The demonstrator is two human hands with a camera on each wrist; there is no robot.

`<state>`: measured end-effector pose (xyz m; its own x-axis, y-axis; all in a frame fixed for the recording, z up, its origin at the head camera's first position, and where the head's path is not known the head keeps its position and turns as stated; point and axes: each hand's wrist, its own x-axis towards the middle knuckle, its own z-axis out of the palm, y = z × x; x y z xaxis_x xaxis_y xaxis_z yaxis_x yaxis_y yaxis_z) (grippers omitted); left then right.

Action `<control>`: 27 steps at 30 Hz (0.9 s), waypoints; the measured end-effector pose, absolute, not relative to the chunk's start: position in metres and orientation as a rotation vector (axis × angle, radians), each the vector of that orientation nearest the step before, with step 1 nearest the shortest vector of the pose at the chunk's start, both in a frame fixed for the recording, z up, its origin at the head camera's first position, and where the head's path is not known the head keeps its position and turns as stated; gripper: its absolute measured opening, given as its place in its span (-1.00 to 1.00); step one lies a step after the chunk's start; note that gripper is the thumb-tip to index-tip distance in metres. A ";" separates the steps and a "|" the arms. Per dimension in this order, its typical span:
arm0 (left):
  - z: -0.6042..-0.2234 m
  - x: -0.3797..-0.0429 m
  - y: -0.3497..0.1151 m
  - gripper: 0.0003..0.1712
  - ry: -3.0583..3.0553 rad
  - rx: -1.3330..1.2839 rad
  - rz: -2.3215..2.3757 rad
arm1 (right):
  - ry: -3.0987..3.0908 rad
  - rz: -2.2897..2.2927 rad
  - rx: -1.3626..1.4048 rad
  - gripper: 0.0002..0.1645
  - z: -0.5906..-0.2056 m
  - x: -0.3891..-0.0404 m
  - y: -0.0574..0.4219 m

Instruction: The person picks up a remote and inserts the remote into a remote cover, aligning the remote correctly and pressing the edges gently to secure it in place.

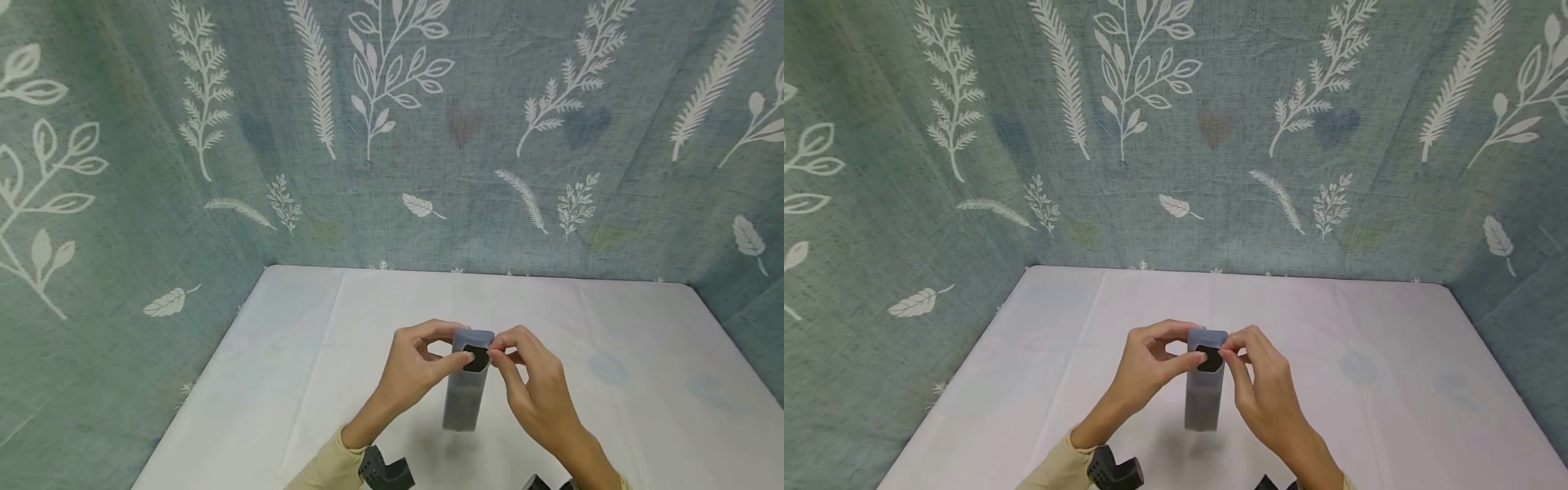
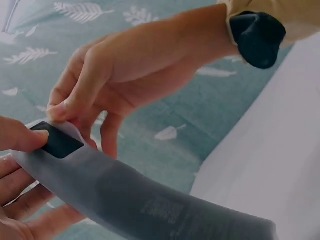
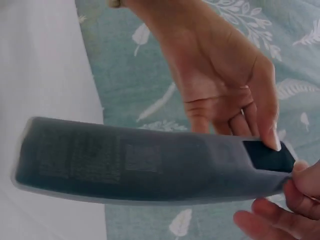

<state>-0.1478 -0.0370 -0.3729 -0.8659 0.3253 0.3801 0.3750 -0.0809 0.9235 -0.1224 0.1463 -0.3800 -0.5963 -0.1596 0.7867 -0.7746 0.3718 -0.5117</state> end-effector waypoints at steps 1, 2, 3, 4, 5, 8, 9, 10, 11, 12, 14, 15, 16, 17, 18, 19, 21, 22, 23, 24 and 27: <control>-0.372 -0.148 -0.038 -0.68 -2.098 -0.814 -2.157 | -1.991 1.281 0.816 -0.88 -0.380 -0.122 0.147; -0.372 -0.148 -0.039 -0.68 -2.093 -0.820 -2.175 | -1.991 1.344 0.829 -0.82 -0.380 -0.123 0.147; -0.371 -0.148 -0.039 -0.67 -2.087 -0.824 -2.195 | -1.997 1.409 0.840 -0.76 -0.380 -0.122 0.148; -0.371 -0.149 -0.040 -0.67 -2.082 -0.824 -2.216 | -2.009 1.485 0.842 -0.71 -0.380 -0.122 0.149; -0.371 -0.149 -0.040 -0.67 -2.077 -0.821 -2.238 | -2.023 1.564 0.840 -0.67 -0.380 -0.122 0.151; -0.371 -0.148 -0.040 -0.64 -2.057 -0.816 -2.279 | -2.097 1.730 0.802 -0.61 -0.381 -0.121 0.154; -0.371 -0.148 -0.040 -0.63 -2.048 -0.815 -2.290 | -2.124 1.771 0.790 -0.59 -0.382 -0.121 0.155; -0.371 -0.148 -0.040 -0.62 -2.039 -0.814 -2.299 | -2.141 1.808 0.782 -0.57 -0.382 -0.121 0.155; -0.372 -0.147 -0.039 -0.61 -2.034 -0.813 -2.302 | -2.150 1.830 0.785 -0.55 -0.383 -0.121 0.156; -0.372 -0.147 -0.039 -0.61 -2.029 -0.809 -2.301 | -2.148 1.846 0.790 -0.54 -0.384 -0.121 0.156; -0.373 -0.147 -0.038 -0.60 -2.022 -0.801 -2.288 | -2.123 1.872 0.803 -0.53 -0.385 -0.123 0.157; -0.373 -0.146 -0.037 -0.60 -2.020 -0.795 -2.282 | -2.103 1.880 0.806 -0.53 -0.386 -0.124 0.157; -0.374 -0.146 -0.037 -0.60 -2.022 -0.788 -2.272 | -2.084 1.884 0.804 -0.52 -0.386 -0.125 0.157; -0.375 -0.147 -0.036 -0.60 -2.023 -0.779 -2.262 | -2.070 1.885 0.795 -0.52 -0.387 -0.125 0.157; -0.376 -0.147 -0.036 -0.60 -2.024 -0.768 -2.253 | -2.056 1.889 0.787 -0.51 -0.387 -0.126 0.158; -0.376 -0.147 -0.035 -0.60 -2.027 -0.760 -2.245 | -2.050 1.892 0.777 -0.52 -0.388 -0.127 0.158; -0.377 -0.147 -0.034 -0.61 -2.042 -0.737 -2.239 | -2.053 1.889 0.752 -0.53 -0.388 -0.128 0.158; -0.377 -0.147 -0.035 -0.62 -2.052 -0.727 -2.233 | -2.060 1.882 0.737 -0.54 -0.388 -0.129 0.158; -0.378 -0.147 -0.035 -0.62 -2.069 -0.714 -2.222 | -2.070 1.869 0.724 -0.56 -0.387 -0.129 0.158; -0.378 -0.147 -0.036 -0.63 -2.088 -0.707 -2.204 | -2.079 1.856 0.710 -0.58 -0.387 -0.130 0.158; -0.380 -0.146 -0.039 -0.65 -2.138 -0.699 -2.140 | -2.118 1.815 0.661 -0.61 -0.386 -0.130 0.157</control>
